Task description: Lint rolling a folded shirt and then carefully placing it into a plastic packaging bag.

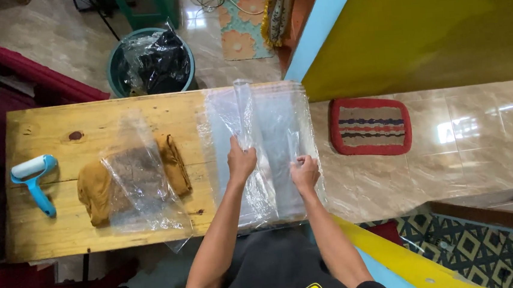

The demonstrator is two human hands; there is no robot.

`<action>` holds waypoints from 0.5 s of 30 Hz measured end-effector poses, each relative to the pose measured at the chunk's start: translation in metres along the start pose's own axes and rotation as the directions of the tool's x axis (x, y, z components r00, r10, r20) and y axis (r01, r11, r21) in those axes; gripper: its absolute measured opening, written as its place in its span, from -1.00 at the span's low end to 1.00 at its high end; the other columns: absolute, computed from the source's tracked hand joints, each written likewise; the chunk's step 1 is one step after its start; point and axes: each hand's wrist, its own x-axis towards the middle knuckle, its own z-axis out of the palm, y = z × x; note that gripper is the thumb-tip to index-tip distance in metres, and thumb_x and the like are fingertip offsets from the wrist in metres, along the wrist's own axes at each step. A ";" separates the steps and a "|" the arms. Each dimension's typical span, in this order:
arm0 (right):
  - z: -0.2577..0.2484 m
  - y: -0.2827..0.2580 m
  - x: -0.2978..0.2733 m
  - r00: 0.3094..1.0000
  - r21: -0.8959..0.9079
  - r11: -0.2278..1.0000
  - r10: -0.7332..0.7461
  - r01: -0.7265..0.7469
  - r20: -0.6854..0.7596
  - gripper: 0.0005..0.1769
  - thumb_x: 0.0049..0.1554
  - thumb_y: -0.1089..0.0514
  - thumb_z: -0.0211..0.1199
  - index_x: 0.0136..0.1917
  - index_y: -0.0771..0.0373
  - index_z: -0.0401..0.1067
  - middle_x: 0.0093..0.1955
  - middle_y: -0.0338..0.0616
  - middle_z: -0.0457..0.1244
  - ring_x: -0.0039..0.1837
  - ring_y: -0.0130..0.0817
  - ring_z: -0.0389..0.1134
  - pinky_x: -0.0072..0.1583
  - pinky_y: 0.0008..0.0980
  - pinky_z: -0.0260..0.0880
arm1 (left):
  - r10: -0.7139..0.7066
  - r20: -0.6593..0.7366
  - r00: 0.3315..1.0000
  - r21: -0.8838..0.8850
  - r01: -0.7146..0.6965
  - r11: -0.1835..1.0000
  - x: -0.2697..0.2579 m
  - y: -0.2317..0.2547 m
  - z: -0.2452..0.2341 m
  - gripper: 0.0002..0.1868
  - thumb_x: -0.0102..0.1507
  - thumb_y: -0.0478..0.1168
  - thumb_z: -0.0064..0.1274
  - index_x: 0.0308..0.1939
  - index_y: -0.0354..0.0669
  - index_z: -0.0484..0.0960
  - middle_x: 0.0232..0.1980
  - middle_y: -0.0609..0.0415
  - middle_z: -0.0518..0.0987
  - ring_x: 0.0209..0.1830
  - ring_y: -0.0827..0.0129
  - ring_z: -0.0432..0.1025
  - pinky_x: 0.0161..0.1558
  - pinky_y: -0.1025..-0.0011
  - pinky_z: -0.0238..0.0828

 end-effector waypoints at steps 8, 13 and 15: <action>-0.057 -0.034 0.006 0.932 0.559 0.799 0.005 -0.222 0.362 -0.70 0.02 0.20 0.26 0.05 0.30 0.47 -0.39 -0.12 0.24 -0.34 -0.32 0.30 -0.24 -0.30 0.39 | 0.019 0.018 1.000 0.007 -0.019 1.000 -0.019 0.025 -0.016 -0.23 0.24 -0.26 -0.09 0.55 -0.08 0.10 0.25 -0.54 0.46 0.27 -0.39 0.39 0.25 -0.21 0.36; -0.209 -0.128 -0.038 0.873 0.592 0.799 -0.209 -0.108 0.441 -0.61 0.04 0.33 0.13 0.10 0.29 0.63 -0.42 -0.15 0.22 -0.36 -0.41 0.27 -0.26 -0.37 0.48 | 0.068 0.015 0.998 0.048 -0.069 0.996 -0.030 0.037 -0.014 -0.23 0.26 -0.32 -0.14 0.57 -0.18 0.03 0.17 -0.61 0.48 0.21 -0.46 0.42 0.16 -0.25 0.41; -0.248 -0.127 -0.036 0.849 0.544 0.833 -0.212 -0.102 0.484 -0.61 0.12 0.32 0.07 0.14 0.36 0.59 -0.36 -0.24 0.09 -0.29 -0.46 0.13 -0.14 -0.33 0.46 | 0.109 0.047 0.993 0.053 -0.111 0.992 -0.039 0.048 -0.014 -0.21 0.25 -0.34 -0.16 0.57 -0.23 -0.02 0.11 -0.66 0.49 0.18 -0.53 0.42 0.10 -0.28 0.42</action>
